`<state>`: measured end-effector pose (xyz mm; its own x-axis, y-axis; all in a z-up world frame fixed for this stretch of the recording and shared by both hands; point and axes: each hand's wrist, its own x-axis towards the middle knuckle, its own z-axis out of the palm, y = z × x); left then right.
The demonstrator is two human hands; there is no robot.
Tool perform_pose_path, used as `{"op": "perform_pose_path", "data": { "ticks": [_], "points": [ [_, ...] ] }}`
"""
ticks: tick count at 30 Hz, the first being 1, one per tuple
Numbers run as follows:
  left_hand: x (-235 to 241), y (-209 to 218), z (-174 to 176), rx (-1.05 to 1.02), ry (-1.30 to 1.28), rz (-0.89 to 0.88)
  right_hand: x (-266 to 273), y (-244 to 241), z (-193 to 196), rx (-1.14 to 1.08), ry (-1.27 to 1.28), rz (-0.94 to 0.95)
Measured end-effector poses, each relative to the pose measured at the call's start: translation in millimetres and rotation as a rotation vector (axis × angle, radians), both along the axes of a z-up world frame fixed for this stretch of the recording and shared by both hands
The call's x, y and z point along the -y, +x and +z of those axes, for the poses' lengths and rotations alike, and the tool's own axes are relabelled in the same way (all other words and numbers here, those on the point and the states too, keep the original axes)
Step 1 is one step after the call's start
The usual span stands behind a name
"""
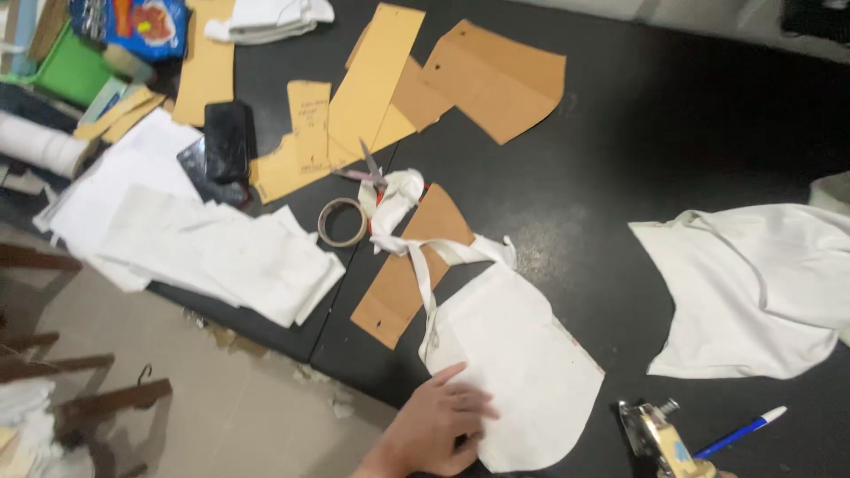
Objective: Cutting and marking fabric patterns for garment production using scissors, pen, and electric cutter
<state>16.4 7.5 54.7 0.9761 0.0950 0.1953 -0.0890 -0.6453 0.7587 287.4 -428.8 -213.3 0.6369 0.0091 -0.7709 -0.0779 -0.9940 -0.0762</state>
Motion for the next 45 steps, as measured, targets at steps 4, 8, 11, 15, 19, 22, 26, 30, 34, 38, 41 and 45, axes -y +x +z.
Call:
{"op": "perform_pose_path", "data": {
  "ticks": [4, 8, 11, 15, 19, 22, 26, 30, 34, 38, 41, 45],
  "points": [
    [40, 39, -18, -0.039, 0.135, 0.052, -76, -1, 82, -0.001, -0.026, 0.045],
    [72, 70, -28, -0.091, 0.302, 0.142, -162, -13, 206, -0.044, -0.14, 0.234],
    [78, 74, -39, -0.044, 0.324, 0.205, -199, 2, 235, -0.186, -0.239, 0.417],
    [79, 73, -45, 0.025, 0.355, 0.259, -218, 5, 251, -0.263, -0.17, 0.467],
    [77, 72, -40, 0.044, 0.361, 0.283, -236, -2, 269, -0.225, -0.182, 0.52],
    [77, 72, -44, 0.053, 0.327, 0.279, -233, 2, 258, -0.09, -0.147, 0.672],
    [77, 71, -44, 0.062, 0.329, 0.296, -247, -1, 267, -0.172, -0.232, 0.66],
    [72, 71, -34, 0.102, 0.392, 0.32, -276, -14, 296, -0.209, -0.19, 0.567],
    [75, 69, -39, 0.049, 0.391, 0.301, -275, -14, 290, -0.099, -0.154, 0.686],
    [75, 68, -40, 0.074, 0.398, 0.322, -282, -16, 289, -0.101, -0.138, 0.654],
    [74, 68, -38, 0.087, 0.385, 0.327, -288, -15, 286, -0.077, -0.141, 0.712],
    [74, 67, -40, 0.075, 0.384, 0.312, -288, -12, 273, -0.047, -0.119, 0.748]
  ]
}}
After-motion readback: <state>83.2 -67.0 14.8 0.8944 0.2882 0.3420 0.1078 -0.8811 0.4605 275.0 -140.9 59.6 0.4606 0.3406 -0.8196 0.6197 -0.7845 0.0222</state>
